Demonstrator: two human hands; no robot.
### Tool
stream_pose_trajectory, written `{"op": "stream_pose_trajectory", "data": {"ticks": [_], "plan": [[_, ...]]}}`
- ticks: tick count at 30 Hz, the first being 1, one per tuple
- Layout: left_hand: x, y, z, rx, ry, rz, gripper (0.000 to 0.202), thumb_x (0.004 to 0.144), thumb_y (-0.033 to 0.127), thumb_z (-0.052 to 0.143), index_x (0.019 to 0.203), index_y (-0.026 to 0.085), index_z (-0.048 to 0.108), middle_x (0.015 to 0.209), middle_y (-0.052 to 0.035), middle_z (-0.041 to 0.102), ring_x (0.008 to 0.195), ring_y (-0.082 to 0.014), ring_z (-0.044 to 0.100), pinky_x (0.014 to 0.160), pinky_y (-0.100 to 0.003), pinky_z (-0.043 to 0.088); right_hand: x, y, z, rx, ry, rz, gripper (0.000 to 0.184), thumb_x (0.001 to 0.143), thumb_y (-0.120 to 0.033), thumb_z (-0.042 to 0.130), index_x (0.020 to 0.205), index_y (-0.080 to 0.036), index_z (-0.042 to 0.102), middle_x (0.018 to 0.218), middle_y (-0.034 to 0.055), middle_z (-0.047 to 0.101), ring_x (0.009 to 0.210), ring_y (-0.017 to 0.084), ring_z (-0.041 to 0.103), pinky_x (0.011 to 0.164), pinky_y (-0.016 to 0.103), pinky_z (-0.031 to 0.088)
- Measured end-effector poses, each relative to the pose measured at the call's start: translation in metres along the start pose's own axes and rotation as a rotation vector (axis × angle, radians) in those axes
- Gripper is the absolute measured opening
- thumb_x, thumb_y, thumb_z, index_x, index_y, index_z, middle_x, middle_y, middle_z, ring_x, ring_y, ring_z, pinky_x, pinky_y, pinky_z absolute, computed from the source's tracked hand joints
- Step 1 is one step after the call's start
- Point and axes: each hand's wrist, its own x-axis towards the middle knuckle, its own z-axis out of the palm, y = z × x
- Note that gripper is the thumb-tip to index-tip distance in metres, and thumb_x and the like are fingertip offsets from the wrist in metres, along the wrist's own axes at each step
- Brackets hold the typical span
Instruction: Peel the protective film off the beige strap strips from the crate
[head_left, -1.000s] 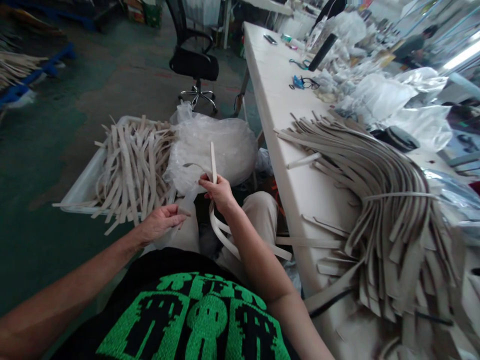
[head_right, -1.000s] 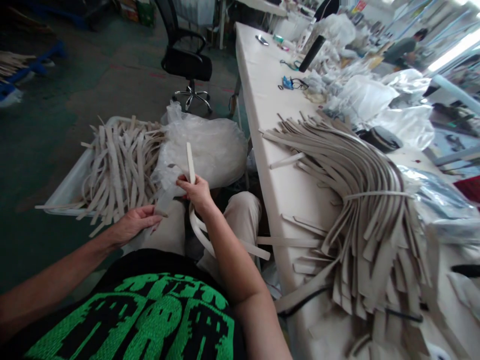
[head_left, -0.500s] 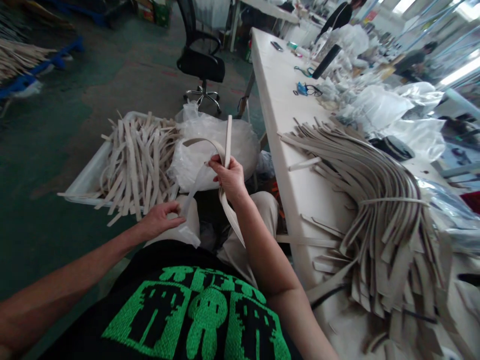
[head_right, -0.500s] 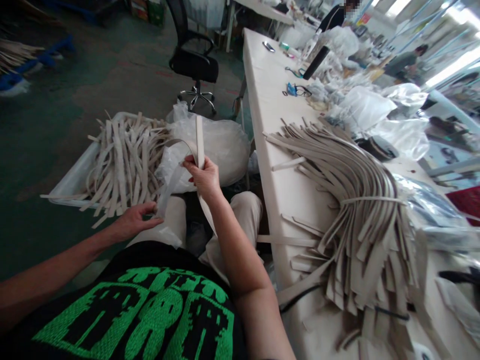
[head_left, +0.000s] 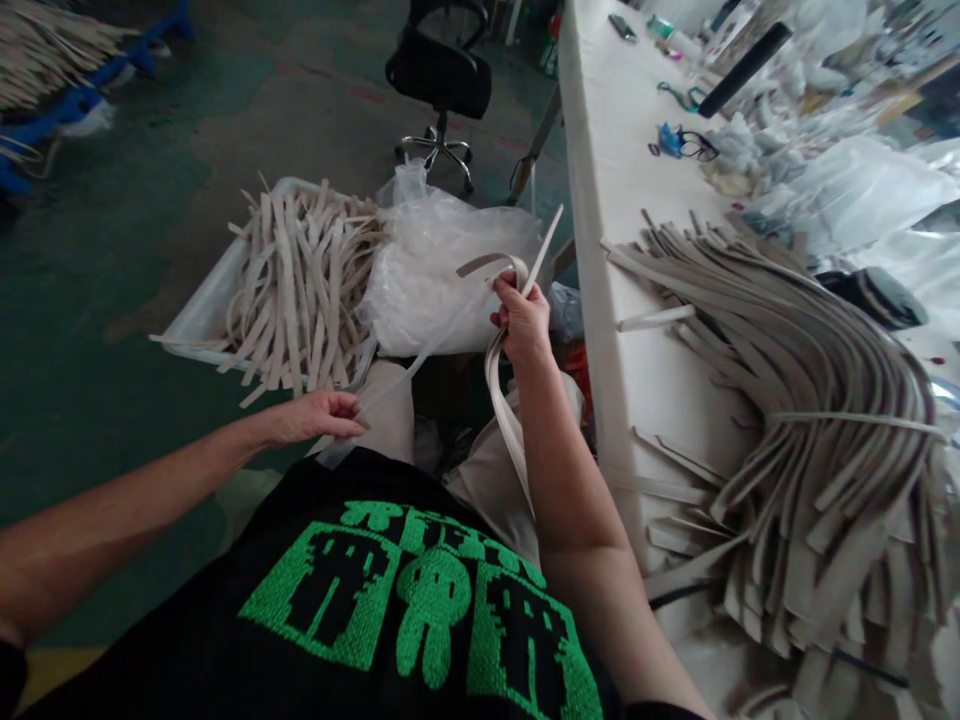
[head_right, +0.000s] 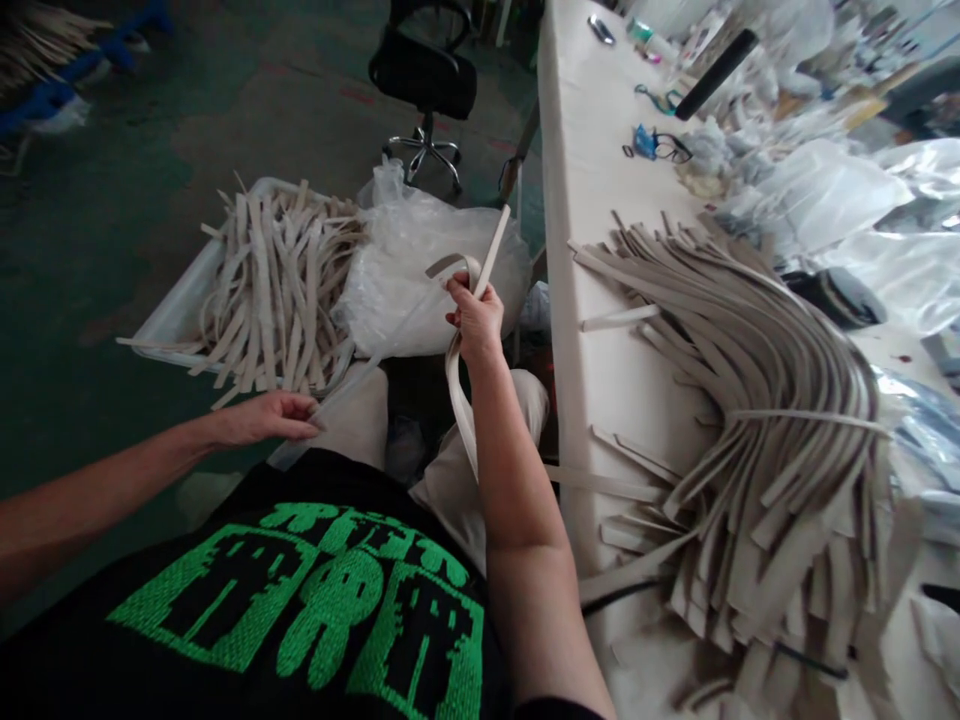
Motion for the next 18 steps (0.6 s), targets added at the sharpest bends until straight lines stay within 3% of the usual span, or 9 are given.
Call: {"op": "stream_pose_trajectory", "data": {"ticks": [4, 8, 12, 14, 15, 18], "plan": [[0.001, -0.01, -0.005, 0.086, -0.106, -0.072, 0.023, 0.062, 0.037, 0.083, 0.061, 0.017, 0.072, 0.054, -0.0005, 0.06, 0.05, -0.0129, 0.051, 0.05, -0.023, 0.04, 0.004, 0.009, 0.004, -0.011, -0.002, 0.018, 0.02, 0.077, -0.025, 0.075, 0.091, -0.021, 0.061, 0.062, -0.0118, 0.055, 0.04, 0.003, 0.035, 0.047, 0.019, 0.038], [0.001, -0.013, -0.001, 0.157, -0.245, -0.113, 0.024, 0.067, 0.039, 0.08, 0.057, 0.018, 0.074, 0.056, -0.005, 0.067, 0.048, -0.0161, 0.056, 0.05, -0.026, 0.044, 0.001, 0.012, 0.012, 0.002, -0.033, 0.031, 0.023, 0.075, -0.026, 0.077, 0.091, -0.021, 0.061, 0.062, -0.0111, 0.059, 0.039, 0.002, 0.035, 0.045, 0.018, 0.039], [-0.005, -0.019, -0.002, 0.23, -0.337, -0.081, 0.024, 0.076, 0.036, 0.074, 0.059, 0.02, 0.077, 0.058, -0.0043, 0.071, 0.054, -0.0178, 0.063, 0.056, -0.025, 0.047, -0.006, 0.012, 0.012, 0.009, -0.12, 0.06, 0.031, 0.08, -0.04, 0.077, 0.099, -0.021, 0.059, 0.076, -0.0067, 0.071, 0.038, 0.002, 0.031, 0.042, 0.017, 0.041], [-0.005, -0.026, -0.008, 0.123, -0.273, -0.061, 0.022, 0.077, 0.034, 0.075, 0.062, 0.019, 0.079, 0.061, -0.0054, 0.072, 0.058, -0.0182, 0.065, 0.059, -0.025, 0.049, -0.01, 0.016, 0.008, 0.031, -0.192, 0.056, 0.038, 0.087, -0.052, 0.07, 0.104, -0.021, 0.057, 0.084, -0.0024, 0.076, 0.037, 0.002, 0.029, 0.041, 0.018, 0.044], [-0.003, -0.028, -0.011, -0.001, -0.18, -0.037, 0.019, 0.076, 0.032, 0.078, 0.063, 0.018, 0.079, 0.062, -0.0057, 0.073, 0.06, -0.0181, 0.066, 0.06, -0.024, 0.051, -0.013, 0.018, 0.006, 0.041, -0.226, 0.048, 0.041, 0.089, -0.058, 0.066, 0.105, -0.021, 0.055, 0.085, -0.0008, 0.077, 0.036, 0.002, 0.028, 0.041, 0.019, 0.045], [0.007, -0.027, -0.018, -0.547, 0.234, 0.055, 0.021, 0.074, 0.021, 0.084, 0.059, 0.017, 0.071, 0.06, -0.0019, 0.068, 0.058, -0.0146, 0.064, 0.066, -0.023, 0.057, -0.027, 0.024, 0.001, 0.029, -0.313, 0.025, 0.049, 0.089, -0.066, 0.061, 0.101, -0.019, 0.056, 0.081, 0.0018, 0.077, 0.035, 0.003, 0.028, 0.041, 0.021, 0.047]]}}
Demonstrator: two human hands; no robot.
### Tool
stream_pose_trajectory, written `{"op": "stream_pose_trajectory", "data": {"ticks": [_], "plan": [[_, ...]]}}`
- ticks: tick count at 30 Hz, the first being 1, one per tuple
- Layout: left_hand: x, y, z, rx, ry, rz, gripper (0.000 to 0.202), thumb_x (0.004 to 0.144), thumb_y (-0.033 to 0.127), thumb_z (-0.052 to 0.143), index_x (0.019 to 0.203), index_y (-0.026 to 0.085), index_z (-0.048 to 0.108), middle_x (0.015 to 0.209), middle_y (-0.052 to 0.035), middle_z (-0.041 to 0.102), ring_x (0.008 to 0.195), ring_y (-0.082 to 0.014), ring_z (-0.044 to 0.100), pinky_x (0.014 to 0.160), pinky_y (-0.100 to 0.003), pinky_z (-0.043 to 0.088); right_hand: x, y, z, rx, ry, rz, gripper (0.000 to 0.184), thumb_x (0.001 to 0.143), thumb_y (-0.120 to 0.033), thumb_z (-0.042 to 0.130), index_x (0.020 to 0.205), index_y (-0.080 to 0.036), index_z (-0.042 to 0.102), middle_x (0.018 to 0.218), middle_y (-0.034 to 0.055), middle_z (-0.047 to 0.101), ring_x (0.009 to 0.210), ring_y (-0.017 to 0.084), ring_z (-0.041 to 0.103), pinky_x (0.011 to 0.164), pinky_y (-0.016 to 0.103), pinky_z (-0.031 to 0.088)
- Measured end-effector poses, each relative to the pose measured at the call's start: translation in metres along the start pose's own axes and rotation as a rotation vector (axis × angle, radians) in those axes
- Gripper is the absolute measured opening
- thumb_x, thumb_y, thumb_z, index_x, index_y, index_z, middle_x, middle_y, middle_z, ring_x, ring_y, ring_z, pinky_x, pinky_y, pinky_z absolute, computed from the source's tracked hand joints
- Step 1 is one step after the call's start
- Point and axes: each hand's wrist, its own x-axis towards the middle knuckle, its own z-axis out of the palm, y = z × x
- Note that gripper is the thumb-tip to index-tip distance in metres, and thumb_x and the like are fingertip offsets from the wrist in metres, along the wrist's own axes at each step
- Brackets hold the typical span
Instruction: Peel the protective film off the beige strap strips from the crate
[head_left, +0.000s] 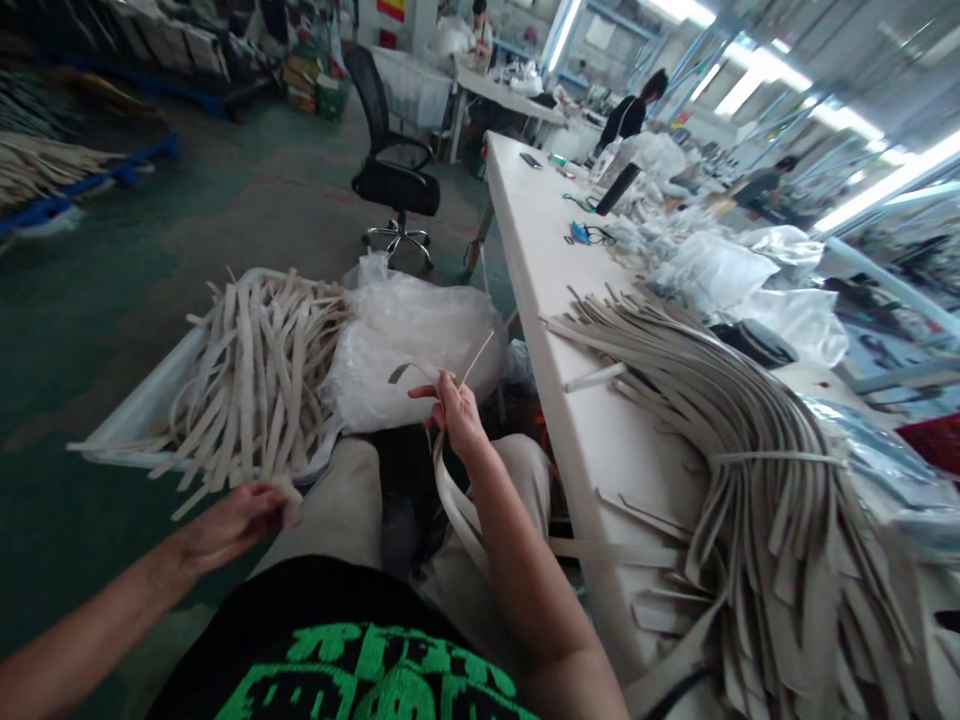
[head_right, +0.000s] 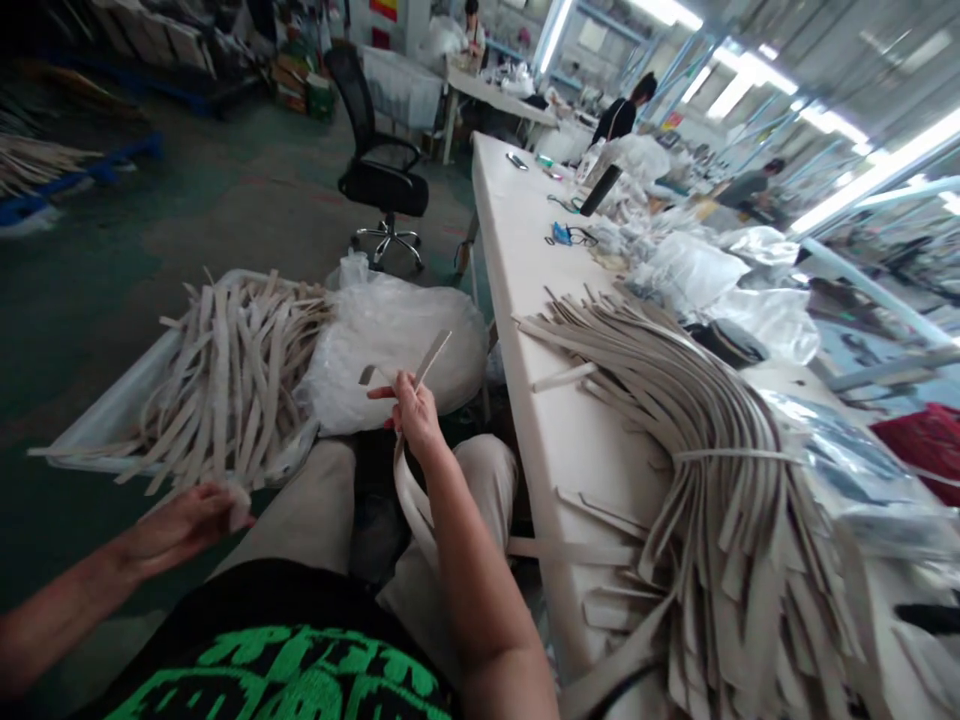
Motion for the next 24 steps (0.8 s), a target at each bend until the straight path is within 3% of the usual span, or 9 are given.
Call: {"op": "stream_pose_trajectory", "data": {"ticks": [3, 5, 7, 10, 13, 16, 20, 24], "plan": [[0.013, 0.008, 0.02, -0.484, 0.274, 0.049, 0.036, 0.088, 0.018, 0.075, 0.055, 0.016, 0.058, 0.058, 0.0018, 0.062, 0.051, -0.0113, 0.061, 0.067, -0.026, 0.061, -0.022, 0.003, 0.005, -0.035, -0.059, -0.011, 0.048, 0.086, -0.064, 0.065, 0.097, -0.017, 0.061, 0.077, 0.002, 0.076, 0.035, 0.003, 0.032, 0.042, 0.022, 0.048], [0.02, 0.01, 0.042, -0.655, 0.315, 0.018, 0.036, 0.094, 0.021, 0.067, 0.06, 0.016, 0.058, 0.061, 0.0009, 0.063, 0.05, -0.0121, 0.063, 0.064, -0.029, 0.062, -0.04, 0.003, 0.01, -0.042, -0.09, 0.0, 0.047, 0.087, -0.062, 0.064, 0.099, -0.017, 0.064, 0.075, 0.0011, 0.074, 0.035, 0.003, 0.034, 0.043, 0.022, 0.048], [0.024, 0.012, 0.066, -0.721, 0.259, -0.04, 0.026, 0.098, 0.022, 0.063, 0.073, 0.015, 0.065, 0.073, -0.0036, 0.071, 0.06, -0.0158, 0.07, 0.065, -0.031, 0.063, -0.059, 0.001, 0.013, -0.059, -0.137, 0.046, 0.047, 0.088, -0.062, 0.062, 0.1, -0.017, 0.064, 0.074, 0.0002, 0.074, 0.034, 0.003, 0.036, 0.043, 0.022, 0.047], [0.029, 0.016, 0.092, -0.748, 0.123, -0.054, 0.017, 0.1, 0.026, 0.06, 0.098, 0.013, 0.071, 0.1, -0.0119, 0.076, 0.084, -0.0215, 0.076, 0.075, -0.034, 0.064, -0.092, 0.001, 0.01, -0.108, -0.197, 0.162, 0.051, 0.088, -0.065, 0.063, 0.101, -0.016, 0.063, 0.069, -0.0012, 0.071, 0.034, 0.004, 0.038, 0.042, 0.021, 0.044], [0.034, 0.027, 0.102, -0.725, 0.084, 0.022, 0.017, 0.098, 0.027, 0.062, 0.105, 0.014, 0.071, 0.111, -0.0138, 0.075, 0.09, -0.0212, 0.076, 0.079, -0.033, 0.063, -0.123, 0.007, 0.001, -0.157, -0.233, 0.273, 0.061, 0.085, -0.075, 0.061, 0.099, -0.016, 0.062, 0.063, -0.0025, 0.066, 0.035, 0.005, 0.04, 0.037, 0.019, 0.035], [0.039, 0.039, 0.102, -0.682, 0.134, 0.091, 0.01, 0.095, 0.023, 0.066, 0.093, 0.015, 0.072, 0.106, -0.0107, 0.077, 0.087, -0.0199, 0.075, 0.076, -0.03, 0.063, -0.149, 0.018, -0.013, -0.215, -0.299, 0.354, 0.067, 0.084, -0.082, 0.056, 0.099, -0.016, 0.061, 0.061, -0.0025, 0.063, 0.037, 0.007, 0.042, 0.035, 0.018, 0.029], [0.042, 0.04, 0.103, -0.579, 0.25, 0.226, 0.014, 0.079, 0.022, 0.083, 0.074, 0.015, 0.073, 0.083, -0.0065, 0.078, 0.074, -0.0166, 0.073, 0.07, -0.025, 0.06, -0.172, 0.028, -0.031, -0.328, -0.412, 0.459, 0.066, 0.091, -0.077, 0.049, 0.103, -0.014, 0.064, 0.07, 0.0017, 0.067, 0.043, 0.009, 0.048, 0.041, 0.02, 0.036], [0.033, 0.024, 0.113, -0.374, 0.241, 0.412, 0.037, 0.048, 0.033, 0.1, 0.068, 0.014, 0.075, 0.073, -0.0052, 0.076, 0.072, -0.0171, 0.07, 0.072, -0.025, 0.057, -0.17, 0.024, -0.026, -0.464, -0.515, 0.373, 0.048, 0.099, -0.057, 0.051, 0.118, -0.016, 0.067, 0.098, 0.0076, 0.074, 0.08, 0.018, 0.069, 0.073, 0.029, 0.053]]}}
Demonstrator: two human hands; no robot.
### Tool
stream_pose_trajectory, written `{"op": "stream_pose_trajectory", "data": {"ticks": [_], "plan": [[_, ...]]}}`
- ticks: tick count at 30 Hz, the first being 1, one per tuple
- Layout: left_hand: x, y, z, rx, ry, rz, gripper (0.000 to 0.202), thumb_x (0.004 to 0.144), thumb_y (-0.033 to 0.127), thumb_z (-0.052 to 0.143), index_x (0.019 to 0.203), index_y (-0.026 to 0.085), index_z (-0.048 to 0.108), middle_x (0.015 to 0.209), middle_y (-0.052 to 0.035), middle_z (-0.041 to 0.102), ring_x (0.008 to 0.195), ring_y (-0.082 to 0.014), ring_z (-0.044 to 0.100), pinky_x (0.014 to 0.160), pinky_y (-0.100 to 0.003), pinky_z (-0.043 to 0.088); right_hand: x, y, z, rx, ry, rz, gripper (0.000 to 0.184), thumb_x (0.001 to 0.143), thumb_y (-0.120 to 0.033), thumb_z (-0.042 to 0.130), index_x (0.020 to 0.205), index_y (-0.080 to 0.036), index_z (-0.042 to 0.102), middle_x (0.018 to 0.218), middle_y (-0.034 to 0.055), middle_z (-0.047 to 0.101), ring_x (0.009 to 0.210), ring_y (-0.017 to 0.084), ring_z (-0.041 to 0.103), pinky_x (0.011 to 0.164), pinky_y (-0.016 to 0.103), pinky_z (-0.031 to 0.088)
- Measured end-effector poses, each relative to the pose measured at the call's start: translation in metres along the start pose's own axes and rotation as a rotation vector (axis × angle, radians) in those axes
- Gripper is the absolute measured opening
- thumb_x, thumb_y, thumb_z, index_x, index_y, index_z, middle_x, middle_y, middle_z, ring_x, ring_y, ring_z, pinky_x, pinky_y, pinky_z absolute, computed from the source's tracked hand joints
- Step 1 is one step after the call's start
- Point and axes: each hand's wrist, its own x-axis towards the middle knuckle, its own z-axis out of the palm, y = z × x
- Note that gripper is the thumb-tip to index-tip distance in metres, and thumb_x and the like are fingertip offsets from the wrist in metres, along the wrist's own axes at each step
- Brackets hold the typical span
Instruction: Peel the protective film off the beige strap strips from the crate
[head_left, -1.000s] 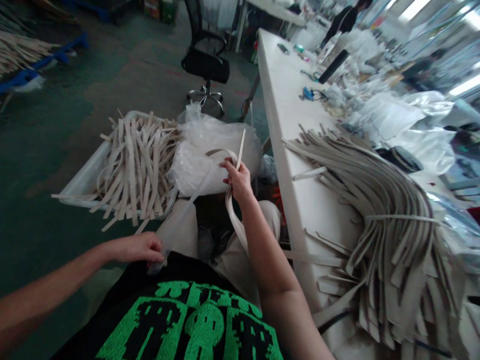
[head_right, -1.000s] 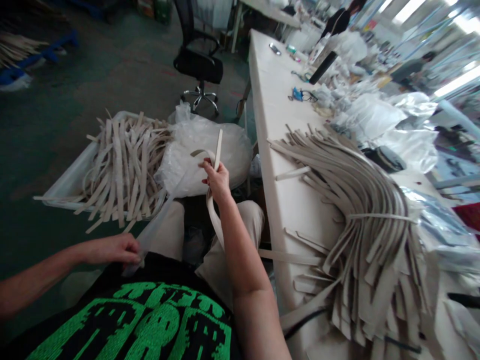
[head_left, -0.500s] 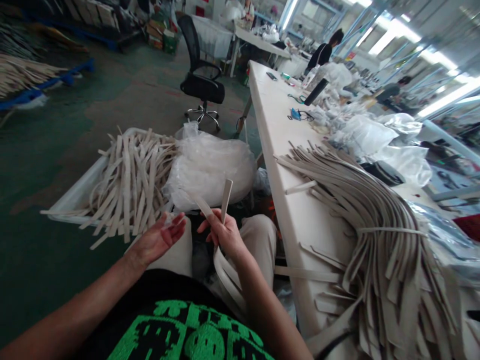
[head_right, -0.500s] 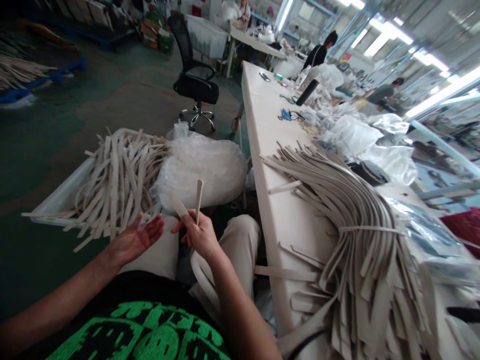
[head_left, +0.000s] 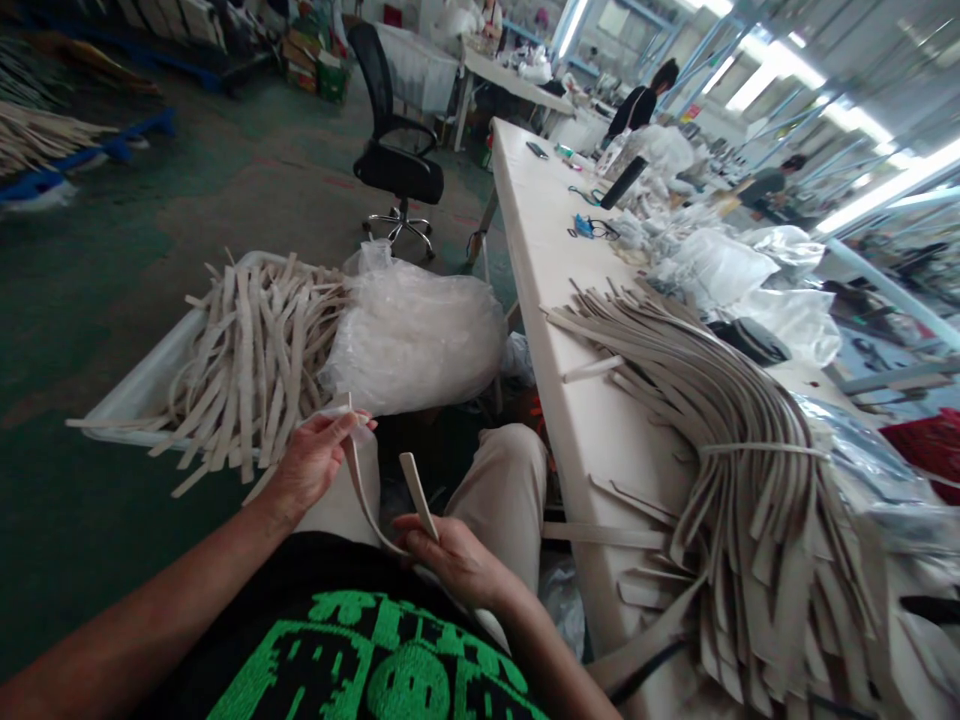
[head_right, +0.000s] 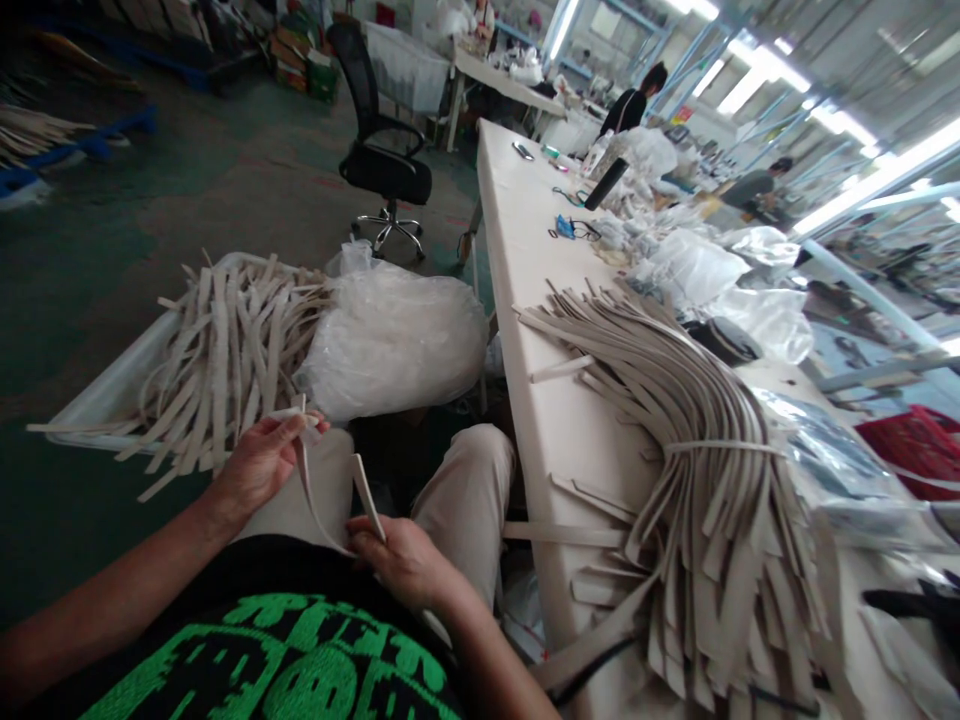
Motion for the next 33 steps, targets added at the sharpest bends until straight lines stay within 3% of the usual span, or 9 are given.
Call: {"op": "stream_pose_trajectory", "data": {"ticks": [2, 4, 7, 10, 15, 20, 23, 27, 33], "plan": [[-0.012, -0.006, 0.002, 0.061, -0.016, 0.033, 0.042, 0.042, 0.038, 0.101, 0.068, 0.015, 0.076, 0.07, -0.0038, 0.075, 0.068, -0.0162, 0.068, 0.067, -0.024, 0.054, 0.015, -0.012, 0.005, -0.022, -0.002, -0.054, 0.041, 0.101, -0.048, 0.053, 0.124, -0.017, 0.067, 0.104, 0.0084, 0.074, 0.093, 0.022, 0.07, 0.084, 0.033, 0.053], [-0.022, -0.009, 0.005, 0.144, -0.024, 0.009, 0.042, 0.045, 0.042, 0.099, 0.071, 0.016, 0.077, 0.066, -0.0025, 0.073, 0.059, -0.0149, 0.064, 0.053, -0.022, 0.048, 0.038, -0.026, 0.014, 0.075, -0.015, -0.098, 0.038, 0.103, -0.044, 0.051, 0.121, -0.016, 0.067, 0.102, 0.0087, 0.074, 0.091, 0.022, 0.071, 0.084, 0.034, 0.054], [-0.028, -0.009, 0.008, 0.251, -0.035, -0.036, 0.04, 0.049, 0.041, 0.097, 0.072, 0.016, 0.076, 0.064, -0.0025, 0.072, 0.049, -0.0136, 0.058, 0.042, -0.021, 0.038, 0.074, -0.041, 0.032, 0.248, 0.031, -0.082, 0.034, 0.106, -0.039, 0.047, 0.108, -0.014, 0.069, 0.083, 0.0057, 0.072, 0.073, 0.017, 0.07, 0.075, 0.03, 0.056], [-0.022, -0.004, 0.007, 0.183, 0.007, -0.009, 0.043, 0.046, 0.042, 0.098, 0.071, 0.015, 0.075, 0.066, -0.0043, 0.072, 0.056, -0.0168, 0.064, 0.045, -0.022, 0.043, 0.092, -0.048, 0.04, 0.287, 0.116, -0.005, 0.03, 0.106, -0.038, 0.046, 0.107, -0.015, 0.066, 0.07, 0.0009, 0.066, 0.055, 0.013, 0.064, 0.059, 0.024, 0.053], [-0.003, 0.014, -0.003, -0.106, 0.115, -0.005, 0.027, 0.063, 0.03, 0.093, 0.066, 0.016, 0.071, 0.076, -0.0039, 0.076, 0.072, -0.0163, 0.071, 0.066, -0.024, 0.058, 0.066, -0.041, 0.019, 0.253, 0.267, -0.021, 0.035, 0.103, -0.046, 0.047, 0.099, -0.015, 0.062, 0.058, -0.0037, 0.058, 0.041, 0.009, 0.049, 0.043, 0.018, 0.038], [-0.001, 0.027, -0.007, -0.176, 0.214, -0.2, 0.018, 0.088, 0.021, 0.074, 0.072, 0.015, 0.068, 0.072, -0.0026, 0.073, 0.064, -0.013, 0.07, 0.06, -0.021, 0.056, 0.026, -0.039, 0.004, 0.098, 0.259, -0.077, 0.048, 0.101, -0.06, 0.044, 0.088, -0.017, 0.062, 0.053, -0.0044, 0.054, 0.041, 0.009, 0.043, 0.045, 0.02, 0.034], [-0.005, 0.024, -0.005, -0.171, 0.217, -0.217, 0.019, 0.087, 0.022, 0.076, 0.072, 0.017, 0.067, 0.07, -0.0012, 0.073, 0.062, -0.0137, 0.07, 0.058, -0.022, 0.055, 0.02, -0.047, 0.01, -0.088, 0.223, -0.077, 0.041, 0.105, -0.049, 0.043, 0.091, -0.018, 0.066, 0.058, -0.0026, 0.06, 0.048, 0.01, 0.05, 0.053, 0.022, 0.039], [-0.008, 0.015, -0.004, -0.149, 0.202, -0.187, 0.02, 0.082, 0.023, 0.081, 0.07, 0.017, 0.066, 0.068, -0.0005, 0.072, 0.063, -0.0143, 0.069, 0.059, -0.023, 0.054, 0.026, -0.055, 0.015, -0.331, 0.287, -0.056, 0.029, 0.105, -0.032, 0.045, 0.094, -0.019, 0.068, 0.063, -0.0015, 0.065, 0.059, 0.013, 0.058, 0.063, 0.024, 0.041], [-0.01, 0.007, -0.007, -0.111, 0.145, -0.155, 0.023, 0.074, 0.024, 0.088, 0.069, 0.018, 0.067, 0.07, -0.0015, 0.074, 0.069, -0.0171, 0.07, 0.065, -0.026, 0.056, 0.032, -0.054, 0.014, -0.5, 0.271, 0.028, 0.02, 0.102, -0.024, 0.051, 0.099, -0.022, 0.07, 0.069, -0.001, 0.069, 0.066, 0.016, 0.062, 0.065, 0.024, 0.039]]}}
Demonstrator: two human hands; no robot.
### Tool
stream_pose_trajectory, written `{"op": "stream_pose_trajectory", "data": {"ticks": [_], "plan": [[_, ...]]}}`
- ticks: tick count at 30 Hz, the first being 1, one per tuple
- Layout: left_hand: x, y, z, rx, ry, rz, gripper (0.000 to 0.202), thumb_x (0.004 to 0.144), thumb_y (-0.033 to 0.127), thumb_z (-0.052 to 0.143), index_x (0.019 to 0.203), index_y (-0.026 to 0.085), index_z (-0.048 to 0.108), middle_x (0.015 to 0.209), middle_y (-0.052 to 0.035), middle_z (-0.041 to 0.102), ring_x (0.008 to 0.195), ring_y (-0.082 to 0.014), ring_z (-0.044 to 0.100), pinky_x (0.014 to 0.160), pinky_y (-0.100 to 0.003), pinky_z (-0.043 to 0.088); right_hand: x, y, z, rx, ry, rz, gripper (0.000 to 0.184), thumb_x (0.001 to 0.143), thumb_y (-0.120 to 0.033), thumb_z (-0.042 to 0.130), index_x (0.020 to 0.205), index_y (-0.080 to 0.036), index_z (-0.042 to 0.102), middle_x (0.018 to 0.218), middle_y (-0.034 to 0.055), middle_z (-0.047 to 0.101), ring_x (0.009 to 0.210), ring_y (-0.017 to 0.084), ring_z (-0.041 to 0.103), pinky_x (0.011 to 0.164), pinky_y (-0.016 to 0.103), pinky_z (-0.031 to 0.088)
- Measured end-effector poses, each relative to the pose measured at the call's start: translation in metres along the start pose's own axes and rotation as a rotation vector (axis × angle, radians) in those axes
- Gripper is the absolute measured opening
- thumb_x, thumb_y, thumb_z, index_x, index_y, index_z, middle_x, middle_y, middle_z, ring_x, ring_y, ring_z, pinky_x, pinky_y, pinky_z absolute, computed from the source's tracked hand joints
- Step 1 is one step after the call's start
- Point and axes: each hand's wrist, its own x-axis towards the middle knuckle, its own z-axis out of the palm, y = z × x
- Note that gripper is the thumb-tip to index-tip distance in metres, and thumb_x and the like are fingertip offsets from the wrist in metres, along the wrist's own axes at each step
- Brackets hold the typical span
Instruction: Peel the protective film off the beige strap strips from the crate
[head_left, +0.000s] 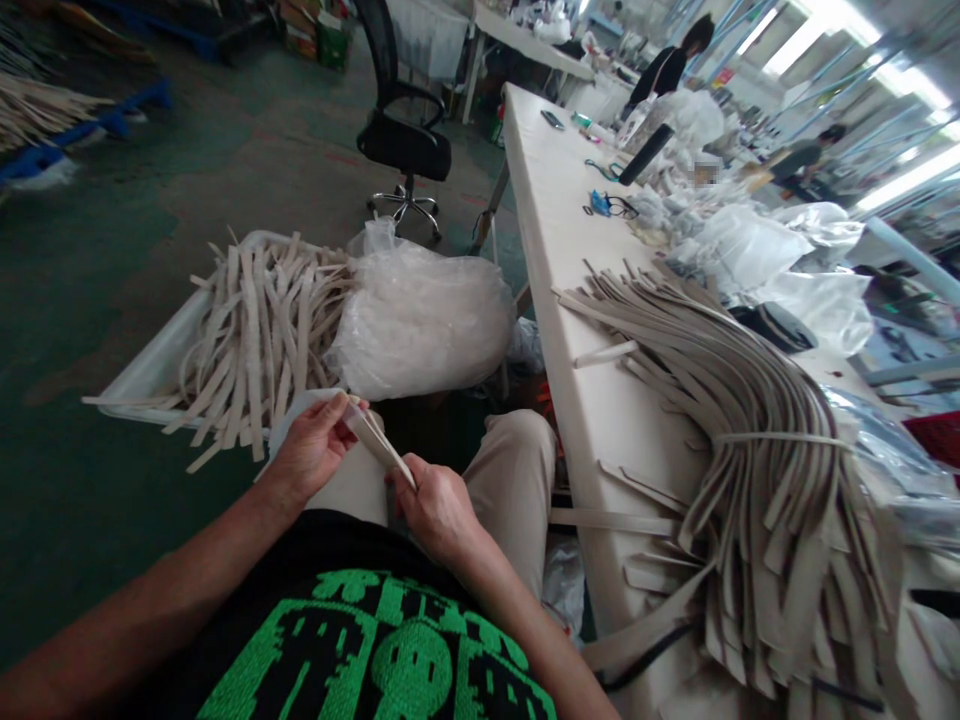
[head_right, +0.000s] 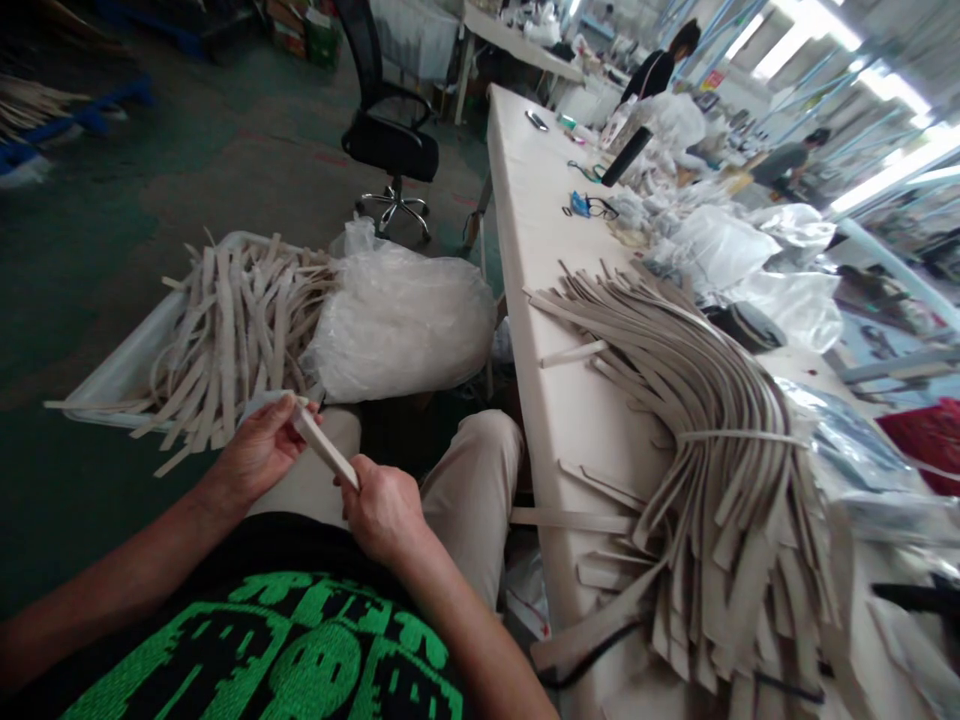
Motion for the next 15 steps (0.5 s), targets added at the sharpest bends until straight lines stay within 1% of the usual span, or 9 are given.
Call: {"op": "stream_pose_trajectory", "data": {"ticks": [4, 8, 11, 13, 15], "plan": [[0.003, -0.003, -0.004, 0.012, -0.055, 0.023, 0.025, 0.067, 0.027, 0.093, 0.07, 0.017, 0.069, 0.073, -0.0028, 0.075, 0.072, -0.0189, 0.071, 0.066, -0.027, 0.058, -0.002, 0.003, 0.0, -0.058, 0.01, 0.002, 0.019, 0.101, -0.024, 0.051, 0.101, -0.022, 0.07, 0.073, 0.0003, 0.071, 0.068, 0.017, 0.063, 0.066, 0.025, 0.039], [0.001, -0.005, -0.007, 0.04, -0.104, 0.016, 0.027, 0.063, 0.027, 0.095, 0.068, 0.017, 0.07, 0.073, -0.0026, 0.075, 0.071, -0.0182, 0.071, 0.065, -0.026, 0.057, 0.002, 0.005, 0.0, -0.029, 0.017, 0.019, 0.022, 0.104, -0.028, 0.049, 0.1, -0.021, 0.07, 0.07, 0.0003, 0.071, 0.066, 0.016, 0.063, 0.066, 0.025, 0.04], [-0.008, -0.012, -0.006, 0.055, -0.134, -0.039, 0.026, 0.062, 0.026, 0.096, 0.069, 0.016, 0.072, 0.074, -0.0036, 0.075, 0.068, -0.0169, 0.07, 0.063, -0.025, 0.057, 0.014, 0.005, 0.002, 0.131, -0.024, 0.04, 0.031, 0.107, -0.034, 0.043, 0.097, -0.019, 0.068, 0.065, -0.0002, 0.069, 0.054, 0.013, 0.059, 0.059, 0.023, 0.041], [-0.014, -0.018, -0.005, 0.058, -0.176, -0.082, 0.025, 0.064, 0.025, 0.095, 0.071, 0.014, 0.074, 0.075, -0.0053, 0.075, 0.066, -0.017, 0.069, 0.061, -0.025, 0.057, 0.022, 0.005, 0.003, 0.301, -0.092, 0.056, 0.039, 0.108, -0.042, 0.039, 0.095, -0.017, 0.066, 0.061, -0.0001, 0.066, 0.046, 0.011, 0.056, 0.053, 0.021, 0.041], [-0.018, -0.021, -0.006, 0.062, -0.221, -0.122, 0.022, 0.067, 0.024, 0.093, 0.073, 0.013, 0.075, 0.075, -0.0065, 0.075, 0.064, -0.0168, 0.068, 0.057, -0.024, 0.055, 0.026, 0.006, 0.003, 0.47, -0.186, 0.053, 0.049, 0.107, -0.054, 0.038, 0.097, -0.015, 0.065, 0.061, 0.0006, 0.065, 0.044, 0.011, 0.056, 0.049, 0.02, 0.042]]}}
